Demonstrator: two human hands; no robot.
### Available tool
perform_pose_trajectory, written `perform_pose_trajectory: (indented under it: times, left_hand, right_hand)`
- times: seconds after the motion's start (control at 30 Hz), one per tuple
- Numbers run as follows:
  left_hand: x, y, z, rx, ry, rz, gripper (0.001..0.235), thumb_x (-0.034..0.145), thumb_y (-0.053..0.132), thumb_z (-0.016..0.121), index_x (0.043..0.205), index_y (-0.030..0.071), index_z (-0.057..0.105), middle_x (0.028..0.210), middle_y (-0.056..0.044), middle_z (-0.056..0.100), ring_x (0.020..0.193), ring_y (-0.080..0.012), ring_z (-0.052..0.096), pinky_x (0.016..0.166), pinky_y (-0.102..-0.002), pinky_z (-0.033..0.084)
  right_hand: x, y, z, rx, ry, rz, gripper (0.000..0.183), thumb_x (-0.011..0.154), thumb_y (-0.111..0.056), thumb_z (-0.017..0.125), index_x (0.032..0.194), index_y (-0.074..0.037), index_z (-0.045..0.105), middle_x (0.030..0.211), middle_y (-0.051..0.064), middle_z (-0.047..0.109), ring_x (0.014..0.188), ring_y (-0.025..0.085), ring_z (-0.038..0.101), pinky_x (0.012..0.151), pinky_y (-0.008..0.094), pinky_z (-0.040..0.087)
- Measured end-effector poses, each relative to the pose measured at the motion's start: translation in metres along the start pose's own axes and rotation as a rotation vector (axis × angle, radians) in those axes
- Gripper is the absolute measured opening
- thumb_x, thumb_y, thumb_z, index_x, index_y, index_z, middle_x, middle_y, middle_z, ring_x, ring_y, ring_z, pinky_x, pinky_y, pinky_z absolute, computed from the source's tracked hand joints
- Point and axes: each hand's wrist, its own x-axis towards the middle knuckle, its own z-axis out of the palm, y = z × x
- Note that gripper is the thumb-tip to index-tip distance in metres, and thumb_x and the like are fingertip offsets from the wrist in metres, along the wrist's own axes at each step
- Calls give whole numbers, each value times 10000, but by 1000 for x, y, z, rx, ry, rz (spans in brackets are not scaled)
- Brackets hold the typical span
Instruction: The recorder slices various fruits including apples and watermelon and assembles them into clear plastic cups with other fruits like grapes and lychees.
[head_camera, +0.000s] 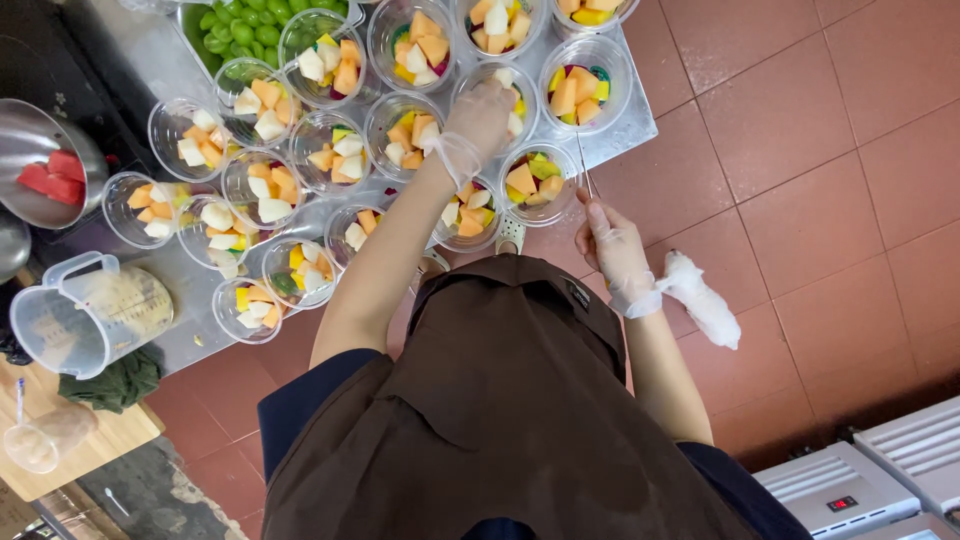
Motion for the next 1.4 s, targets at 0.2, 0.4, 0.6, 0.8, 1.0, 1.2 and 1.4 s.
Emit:
perform_pose_trajectory:
  times: [0.2, 0.4, 0.6, 0.8, 1.0, 1.2, 1.4]
  left_hand:
    - [-8, -2, -35, -49, 34, -34, 436, 737, 247, 877, 1040, 76, 614, 1099, -159, 622, 1008, -363, 641, 880, -471, 521]
    - [-2, -96, -117, -66, 577, -303, 445, 849, 307, 887, 1093, 52, 616, 1042, -163, 652, 931, -344, 668, 798, -440, 556]
    - [23, -135, -118, 198, 43, -378, 109, 1130, 147, 572, 1124, 51, 623, 998, -201, 666, 898, -393, 668, 773, -502, 527]
    - [-22, 7, -61, -98, 320, -22, 653, 814, 193, 777, 1374, 16, 491, 1234, -196, 536, 1173, -394, 483, 1016, -517, 421]
    - [-30, 19, -23, 173, 321, 3, 446, 882, 269, 726, 1288, 137, 601, 1363, -64, 564, 1364, -323, 403, 1132, -607, 287]
    - [-227, 44, -148, -391, 716, -229, 355, 993, 171, 745, 1328, 107, 647, 1362, -59, 634, 1363, -269, 548, 1159, -415, 470]
    - [-485, -154, -97, -649, 1439, -1168, 183, 1015, 90, 629, 1173, 18, 689, 1140, -105, 742, 1035, -212, 696, 928, -320, 588]
  right_hand:
    - [4, -5, 0, -3, 19, 2, 666, 1027, -490, 531, 1485, -7, 523, 621, -8, 509, 443, 39, 332, 415, 220, 243]
    - [4, -10, 0, 6, 31, -4, 651, 1032, -472, 532, 1486, -5, 522, 627, -13, 512, 446, 35, 332, 414, 218, 242]
    - [1, -11, 4, -47, 21, -22, 647, 1043, -474, 510, 1498, -14, 515, 629, -17, 505, 453, 31, 334, 414, 212, 251]
    - [9, -15, 12, -65, 25, 10, 610, 1063, -446, 481, 1497, -18, 521, 623, -21, 508, 441, 35, 346, 402, 217, 257]
    - [33, 14, 34, -174, 139, -231, 603, 1104, -359, 512, 1607, -57, 371, 671, -28, 526, 497, 24, 377, 449, 208, 305]
    - [41, 28, 42, -53, 314, -338, 588, 1104, -273, 546, 1624, -43, 395, 682, -49, 537, 512, 29, 399, 446, 211, 290]
    - [-3, 0, 124, -47, 305, -475, 536, 1169, -195, 518, 1649, -44, 334, 723, -43, 458, 545, 37, 351, 461, 234, 272]
